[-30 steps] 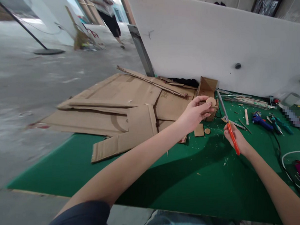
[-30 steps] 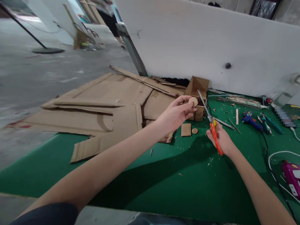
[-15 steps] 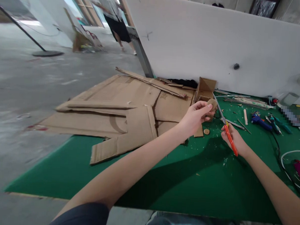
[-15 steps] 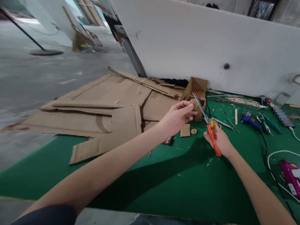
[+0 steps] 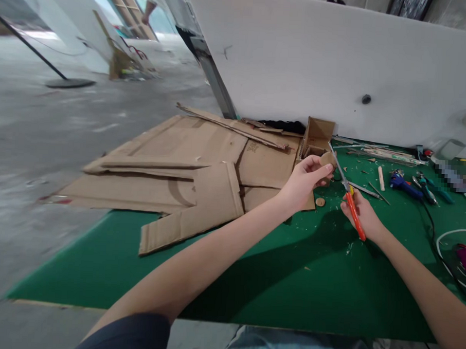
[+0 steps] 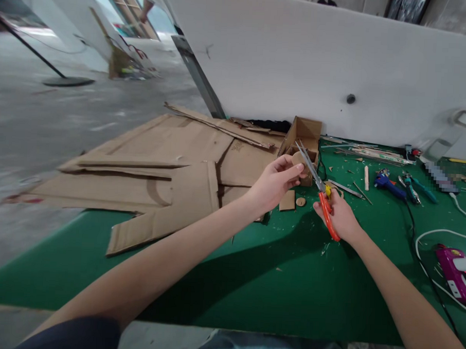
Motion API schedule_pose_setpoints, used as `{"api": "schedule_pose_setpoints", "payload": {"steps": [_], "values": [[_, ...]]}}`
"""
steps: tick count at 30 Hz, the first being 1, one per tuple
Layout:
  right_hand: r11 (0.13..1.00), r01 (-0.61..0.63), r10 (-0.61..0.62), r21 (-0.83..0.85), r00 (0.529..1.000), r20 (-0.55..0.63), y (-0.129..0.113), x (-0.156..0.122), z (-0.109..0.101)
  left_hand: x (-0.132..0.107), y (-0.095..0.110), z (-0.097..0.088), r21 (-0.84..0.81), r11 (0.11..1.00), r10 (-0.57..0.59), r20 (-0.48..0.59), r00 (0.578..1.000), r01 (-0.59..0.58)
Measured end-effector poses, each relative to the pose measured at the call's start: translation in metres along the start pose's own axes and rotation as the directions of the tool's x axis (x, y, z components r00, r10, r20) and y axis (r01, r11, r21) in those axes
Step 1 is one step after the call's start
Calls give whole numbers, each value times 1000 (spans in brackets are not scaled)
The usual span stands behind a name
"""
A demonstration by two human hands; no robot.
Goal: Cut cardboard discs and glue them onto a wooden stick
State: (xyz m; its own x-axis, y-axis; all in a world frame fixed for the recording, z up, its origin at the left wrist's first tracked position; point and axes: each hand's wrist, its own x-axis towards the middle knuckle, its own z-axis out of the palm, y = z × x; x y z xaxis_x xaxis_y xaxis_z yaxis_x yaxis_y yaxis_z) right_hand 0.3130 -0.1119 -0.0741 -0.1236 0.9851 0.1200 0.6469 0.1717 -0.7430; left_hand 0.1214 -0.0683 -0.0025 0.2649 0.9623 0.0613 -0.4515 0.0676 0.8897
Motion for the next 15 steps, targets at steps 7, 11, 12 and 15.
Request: {"api": "schedule_pose_setpoints", "payload": {"steps": [7, 11, 12, 15], "values": [[1000, -10, 11, -28, 1000, 27, -11, -1, -7, 2, 1, -2, 154, 983, 97, 21, 995, -99], [998, 22, -22, -56, 1000, 7, -13, 0, -7, 2, 4, -4, 185, 975, 119, 41, 992, -124], [998, 23, -22, -55, 1000, 5, -13, 0, -7, 2, 4, -4, 191, 974, 119, 41, 992, -125], [999, 3, -2, -47, 1000, 8, -11, 1, -5, 2, 5, -4, 208, 970, 119, 38, 992, -125]]}}
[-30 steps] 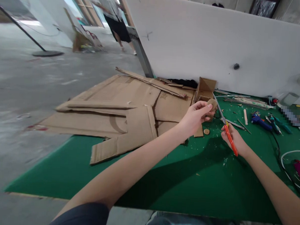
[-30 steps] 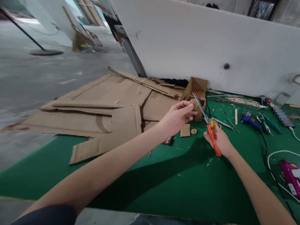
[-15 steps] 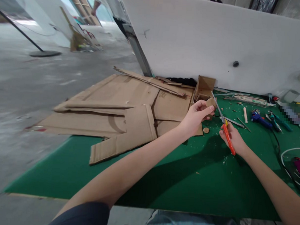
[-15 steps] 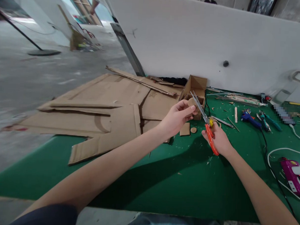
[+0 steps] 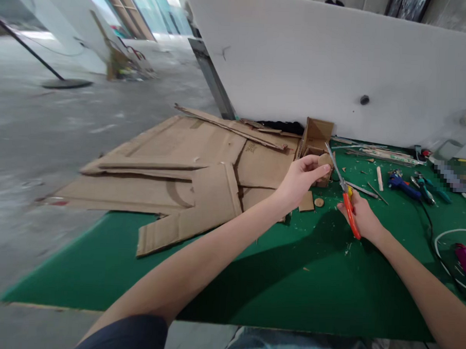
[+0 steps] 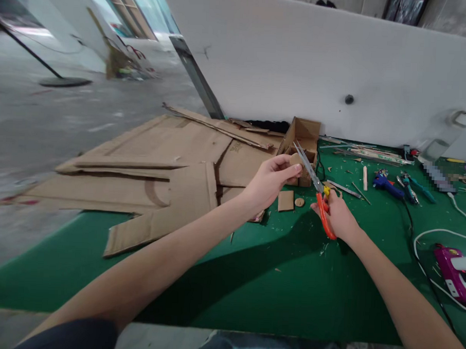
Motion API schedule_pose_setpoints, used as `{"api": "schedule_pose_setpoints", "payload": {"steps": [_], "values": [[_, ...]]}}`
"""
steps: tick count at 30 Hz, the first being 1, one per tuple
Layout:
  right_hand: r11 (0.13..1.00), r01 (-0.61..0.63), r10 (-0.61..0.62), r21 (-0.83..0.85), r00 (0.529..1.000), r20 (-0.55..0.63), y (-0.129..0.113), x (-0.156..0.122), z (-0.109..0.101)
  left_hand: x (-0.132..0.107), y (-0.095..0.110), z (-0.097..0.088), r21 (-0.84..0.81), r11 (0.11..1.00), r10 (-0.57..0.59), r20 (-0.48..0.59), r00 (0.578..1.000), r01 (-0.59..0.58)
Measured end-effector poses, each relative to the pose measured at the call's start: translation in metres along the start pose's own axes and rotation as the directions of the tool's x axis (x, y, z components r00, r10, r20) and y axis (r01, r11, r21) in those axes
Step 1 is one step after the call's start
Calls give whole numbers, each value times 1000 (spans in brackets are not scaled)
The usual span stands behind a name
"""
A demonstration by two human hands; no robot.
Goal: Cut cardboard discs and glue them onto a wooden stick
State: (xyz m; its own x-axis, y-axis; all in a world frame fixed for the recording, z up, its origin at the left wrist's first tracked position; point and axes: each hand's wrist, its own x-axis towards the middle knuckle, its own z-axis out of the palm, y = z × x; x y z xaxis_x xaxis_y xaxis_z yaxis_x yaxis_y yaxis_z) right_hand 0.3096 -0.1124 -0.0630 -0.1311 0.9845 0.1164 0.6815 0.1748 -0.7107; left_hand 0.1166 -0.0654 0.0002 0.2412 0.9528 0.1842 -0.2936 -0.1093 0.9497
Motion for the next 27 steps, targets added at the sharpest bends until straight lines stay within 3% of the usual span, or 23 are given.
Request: {"api": "schedule_pose_setpoints", "payload": {"steps": [10, 18, 22, 27], "values": [[998, 54, -54, -38, 998, 12, 6, -3, 1, 0, -2, 0, -24, 1000, 9, 16, 1000, -9], [1000, 9, -9, 4, 999, 31, -1, -5, 0, 3, -3, -6, 140, 986, 87, 43, 995, -92], [999, 5, -5, 38, 1000, 21, -2, -4, 1, 1, -4, -3, 74, 995, 57, 63, 996, -62], [999, 20, -20, -38, 1000, 7, -2, -3, -1, 0, -3, -3, 74, 996, 51, 58, 997, -55]]}}
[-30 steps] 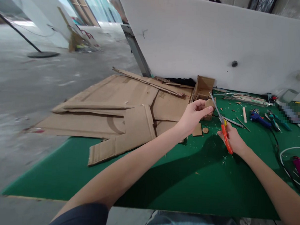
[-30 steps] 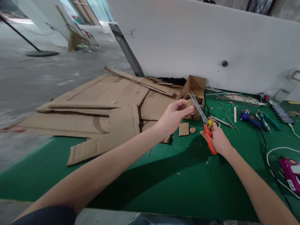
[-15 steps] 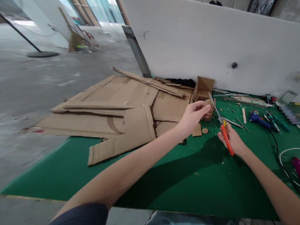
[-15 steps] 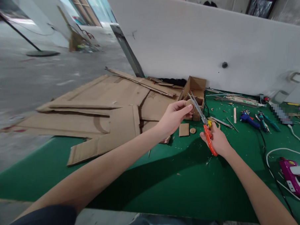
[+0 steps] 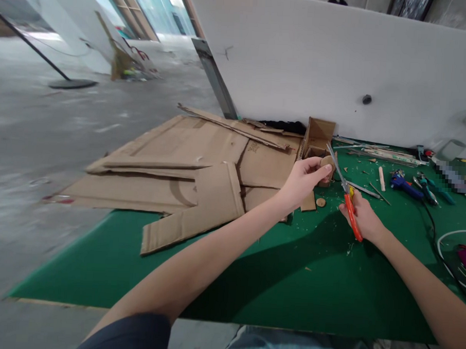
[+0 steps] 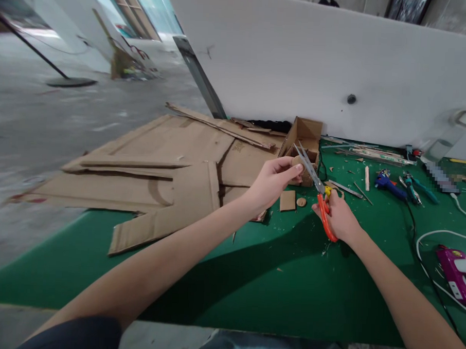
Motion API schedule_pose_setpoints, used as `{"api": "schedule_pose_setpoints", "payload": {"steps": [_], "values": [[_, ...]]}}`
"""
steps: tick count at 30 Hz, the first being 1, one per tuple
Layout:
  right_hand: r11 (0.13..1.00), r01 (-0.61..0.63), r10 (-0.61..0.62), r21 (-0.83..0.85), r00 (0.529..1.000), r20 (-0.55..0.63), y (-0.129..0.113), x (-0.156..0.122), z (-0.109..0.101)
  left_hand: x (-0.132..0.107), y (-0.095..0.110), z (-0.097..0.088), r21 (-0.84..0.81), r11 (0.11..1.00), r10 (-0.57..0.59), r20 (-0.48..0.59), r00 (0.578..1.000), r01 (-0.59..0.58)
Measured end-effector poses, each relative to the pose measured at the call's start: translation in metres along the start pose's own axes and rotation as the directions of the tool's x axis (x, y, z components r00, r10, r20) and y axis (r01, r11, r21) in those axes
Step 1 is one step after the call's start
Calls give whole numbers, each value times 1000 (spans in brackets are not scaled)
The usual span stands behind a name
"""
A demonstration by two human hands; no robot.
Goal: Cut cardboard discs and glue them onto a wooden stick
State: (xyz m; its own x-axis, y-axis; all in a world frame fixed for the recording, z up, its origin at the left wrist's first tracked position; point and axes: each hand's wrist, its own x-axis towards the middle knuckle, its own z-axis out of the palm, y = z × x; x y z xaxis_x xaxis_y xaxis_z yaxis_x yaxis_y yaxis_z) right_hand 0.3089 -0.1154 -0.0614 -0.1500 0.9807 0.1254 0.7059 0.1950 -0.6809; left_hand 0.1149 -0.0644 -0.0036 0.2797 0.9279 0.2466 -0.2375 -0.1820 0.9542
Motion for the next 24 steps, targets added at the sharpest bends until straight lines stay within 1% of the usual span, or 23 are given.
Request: {"api": "schedule_pose_setpoints", "payload": {"steps": [6, 10, 13, 17, 21, 24], "values": [[999, -12, 13, -40, 1000, 14, 1, 1, -1, 2, 5, -7, 159, 987, 2, 22, 1000, -6], [999, -3, 2, -52, 1000, -15, 4, 1, 1, 2, 8, -7, 170, 985, -7, 39, 999, 0], [999, -3, 3, -40, 1000, 0, 5, 2, 1, 3, 9, -8, 188, 982, -9, 49, 999, 0], [1000, 9, -8, -21, 1000, 13, 2, 1, -1, 4, 13, -12, 259, 966, -5, 93, 996, -19], [999, 14, -13, -45, 999, 34, 0, -2, -4, 4, 23, -13, 365, 929, 10, 146, 989, -63], [999, 19, -18, -47, 999, 38, -1, -2, -5, 4, 27, -12, 383, 921, 3, 168, 986, -68]]}}
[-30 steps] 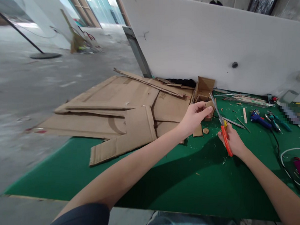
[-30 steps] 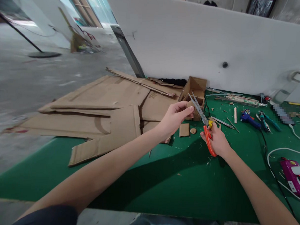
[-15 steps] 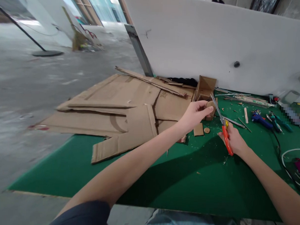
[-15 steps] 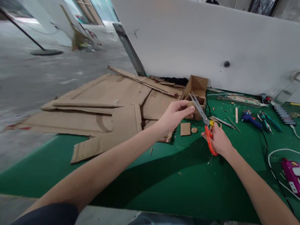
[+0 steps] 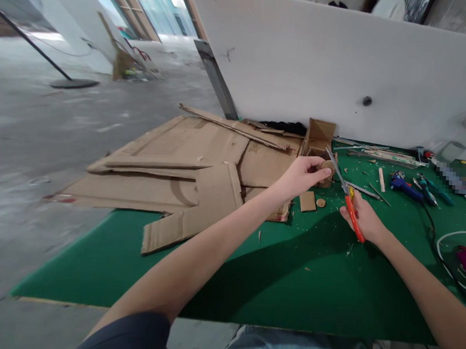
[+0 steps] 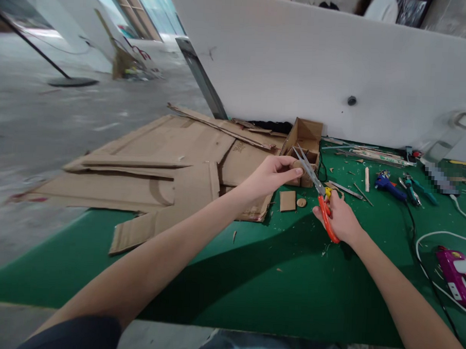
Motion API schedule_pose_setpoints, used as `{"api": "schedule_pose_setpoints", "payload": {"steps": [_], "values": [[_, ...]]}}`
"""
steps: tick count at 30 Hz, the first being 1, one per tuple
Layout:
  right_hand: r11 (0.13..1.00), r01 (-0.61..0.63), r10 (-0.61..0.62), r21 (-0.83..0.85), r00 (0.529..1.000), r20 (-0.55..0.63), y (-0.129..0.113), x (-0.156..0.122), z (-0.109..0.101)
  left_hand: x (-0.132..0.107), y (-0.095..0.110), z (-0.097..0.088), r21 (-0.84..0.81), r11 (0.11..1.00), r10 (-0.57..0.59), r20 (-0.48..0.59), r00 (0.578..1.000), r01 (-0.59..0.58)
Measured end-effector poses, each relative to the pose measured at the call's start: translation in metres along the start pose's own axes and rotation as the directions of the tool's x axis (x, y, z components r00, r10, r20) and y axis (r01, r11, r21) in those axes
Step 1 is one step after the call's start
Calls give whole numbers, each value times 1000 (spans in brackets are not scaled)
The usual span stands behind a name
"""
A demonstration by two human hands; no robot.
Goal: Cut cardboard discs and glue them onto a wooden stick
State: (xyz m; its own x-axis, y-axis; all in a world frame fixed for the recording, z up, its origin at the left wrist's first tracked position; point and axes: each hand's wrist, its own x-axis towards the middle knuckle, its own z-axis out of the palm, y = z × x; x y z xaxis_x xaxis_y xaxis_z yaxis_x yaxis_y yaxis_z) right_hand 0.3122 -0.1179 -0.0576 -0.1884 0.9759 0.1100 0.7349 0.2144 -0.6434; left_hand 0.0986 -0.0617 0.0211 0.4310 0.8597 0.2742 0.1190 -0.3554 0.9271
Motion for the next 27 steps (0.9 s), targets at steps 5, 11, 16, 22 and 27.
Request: {"api": "schedule_pose_setpoints", "payload": {"steps": [5, 11, 16, 22, 27], "values": [[1000, -9, 9, -15, 1000, 14, 0, 3, 0, 2, 1, -6, 67, 998, -3, 35, 999, 1], [999, -38, 36, 32, 997, 61, -1, 4, -2, 5, 0, -16, 164, 986, 9, 60, 998, -19], [996, -64, 66, 54, 997, -39, 3, 5, 5, 6, -18, 3, -192, 981, 0, -29, 1000, -6], [999, -16, 16, -33, 1000, 3, 1, 2, 1, 6, -19, 6, -12, 999, 46, -93, 995, -48], [1000, -1, 1, -23, 1000, -14, 0, -1, 0, 5, -8, -3, 193, 976, 116, -71, 991, -100]]}}
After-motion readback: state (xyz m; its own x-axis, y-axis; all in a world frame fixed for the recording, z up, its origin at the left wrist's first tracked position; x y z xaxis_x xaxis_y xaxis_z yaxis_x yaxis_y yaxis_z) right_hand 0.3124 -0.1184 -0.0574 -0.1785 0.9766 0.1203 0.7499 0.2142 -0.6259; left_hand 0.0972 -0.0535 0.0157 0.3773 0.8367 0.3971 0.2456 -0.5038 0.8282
